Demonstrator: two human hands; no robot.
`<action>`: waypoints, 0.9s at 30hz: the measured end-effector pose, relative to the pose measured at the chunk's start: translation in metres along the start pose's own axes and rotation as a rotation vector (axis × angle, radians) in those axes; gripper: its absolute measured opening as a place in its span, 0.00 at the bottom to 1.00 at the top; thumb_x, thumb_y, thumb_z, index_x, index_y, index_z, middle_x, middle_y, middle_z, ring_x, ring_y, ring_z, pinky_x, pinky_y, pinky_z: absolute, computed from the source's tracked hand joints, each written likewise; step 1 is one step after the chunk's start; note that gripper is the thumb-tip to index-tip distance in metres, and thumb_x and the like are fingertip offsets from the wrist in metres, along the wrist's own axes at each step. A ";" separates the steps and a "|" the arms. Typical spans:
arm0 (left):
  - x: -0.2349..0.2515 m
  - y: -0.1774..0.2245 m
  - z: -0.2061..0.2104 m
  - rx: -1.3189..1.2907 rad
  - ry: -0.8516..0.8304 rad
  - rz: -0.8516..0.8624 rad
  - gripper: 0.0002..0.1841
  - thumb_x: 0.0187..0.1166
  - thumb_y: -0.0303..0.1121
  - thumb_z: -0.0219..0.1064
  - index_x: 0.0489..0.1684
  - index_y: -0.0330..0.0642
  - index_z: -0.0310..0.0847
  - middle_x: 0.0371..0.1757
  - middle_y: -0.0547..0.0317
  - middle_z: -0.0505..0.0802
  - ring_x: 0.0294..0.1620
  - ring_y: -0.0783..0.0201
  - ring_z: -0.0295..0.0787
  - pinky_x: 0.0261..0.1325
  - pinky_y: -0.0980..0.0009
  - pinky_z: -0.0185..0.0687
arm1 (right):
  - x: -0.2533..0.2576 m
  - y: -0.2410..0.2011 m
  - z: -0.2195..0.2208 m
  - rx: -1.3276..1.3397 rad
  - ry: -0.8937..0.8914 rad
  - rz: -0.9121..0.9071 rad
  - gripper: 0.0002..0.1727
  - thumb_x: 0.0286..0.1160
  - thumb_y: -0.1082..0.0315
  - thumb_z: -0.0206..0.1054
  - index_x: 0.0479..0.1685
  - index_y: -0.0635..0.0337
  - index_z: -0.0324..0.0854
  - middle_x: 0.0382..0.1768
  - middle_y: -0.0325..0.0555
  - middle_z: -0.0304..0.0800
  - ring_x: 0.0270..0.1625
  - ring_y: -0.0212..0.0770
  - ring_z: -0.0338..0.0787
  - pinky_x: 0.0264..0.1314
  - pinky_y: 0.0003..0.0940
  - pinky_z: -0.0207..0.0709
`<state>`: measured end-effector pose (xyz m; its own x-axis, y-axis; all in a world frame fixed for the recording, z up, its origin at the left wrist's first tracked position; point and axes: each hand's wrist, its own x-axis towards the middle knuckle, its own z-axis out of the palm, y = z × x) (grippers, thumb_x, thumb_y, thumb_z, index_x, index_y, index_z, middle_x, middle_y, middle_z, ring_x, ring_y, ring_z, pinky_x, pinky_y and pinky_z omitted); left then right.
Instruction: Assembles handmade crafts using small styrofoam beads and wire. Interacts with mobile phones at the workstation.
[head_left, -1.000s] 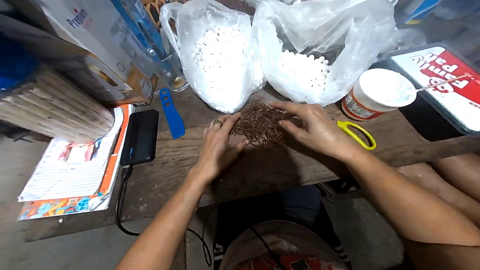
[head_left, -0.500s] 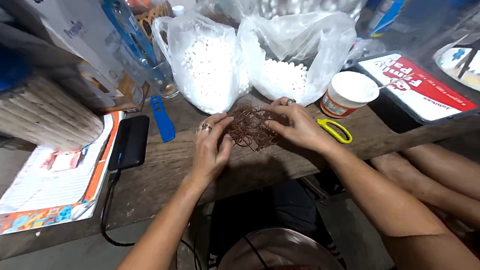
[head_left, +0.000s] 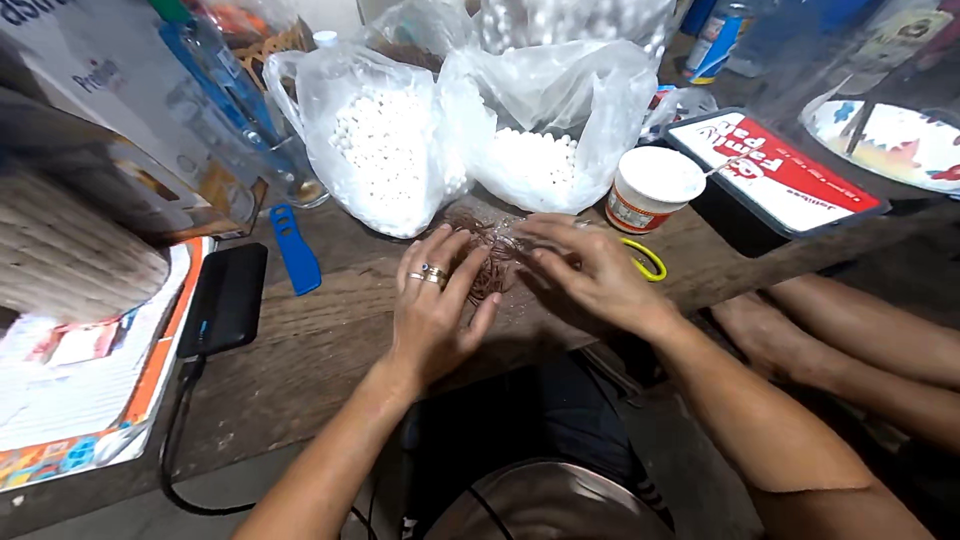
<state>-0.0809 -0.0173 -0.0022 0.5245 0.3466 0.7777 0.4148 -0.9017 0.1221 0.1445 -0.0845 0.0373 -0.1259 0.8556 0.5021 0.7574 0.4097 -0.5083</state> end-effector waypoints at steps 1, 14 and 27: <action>0.002 0.001 -0.001 0.018 -0.017 0.005 0.24 0.78 0.48 0.66 0.63 0.39 0.87 0.71 0.38 0.87 0.81 0.39 0.75 0.83 0.42 0.60 | -0.004 0.008 -0.009 -0.008 0.030 0.028 0.18 0.84 0.68 0.61 0.65 0.64 0.86 0.65 0.56 0.89 0.55 0.45 0.93 0.54 0.41 0.88; 0.056 -0.021 0.015 0.065 -0.801 -0.152 0.25 0.82 0.51 0.63 0.69 0.47 0.87 0.76 0.42 0.84 0.90 0.35 0.60 0.87 0.28 0.39 | 0.113 0.068 -0.012 -0.098 0.141 0.232 0.19 0.87 0.70 0.57 0.65 0.74 0.83 0.60 0.69 0.89 0.65 0.60 0.89 0.73 0.52 0.77; 0.029 -0.021 -0.010 -0.063 -0.386 -0.040 0.35 0.72 0.68 0.63 0.58 0.47 0.93 0.64 0.47 0.93 0.80 0.36 0.77 0.80 0.25 0.56 | 0.103 0.029 0.002 -0.116 0.194 -0.102 0.16 0.82 0.69 0.60 0.55 0.71 0.88 0.50 0.62 0.93 0.52 0.55 0.93 0.59 0.50 0.83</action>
<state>-0.0818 0.0090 0.0245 0.7548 0.4430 0.4837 0.4007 -0.8953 0.1947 0.1520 0.0162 0.0730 -0.0886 0.7302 0.6775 0.8170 0.4423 -0.3699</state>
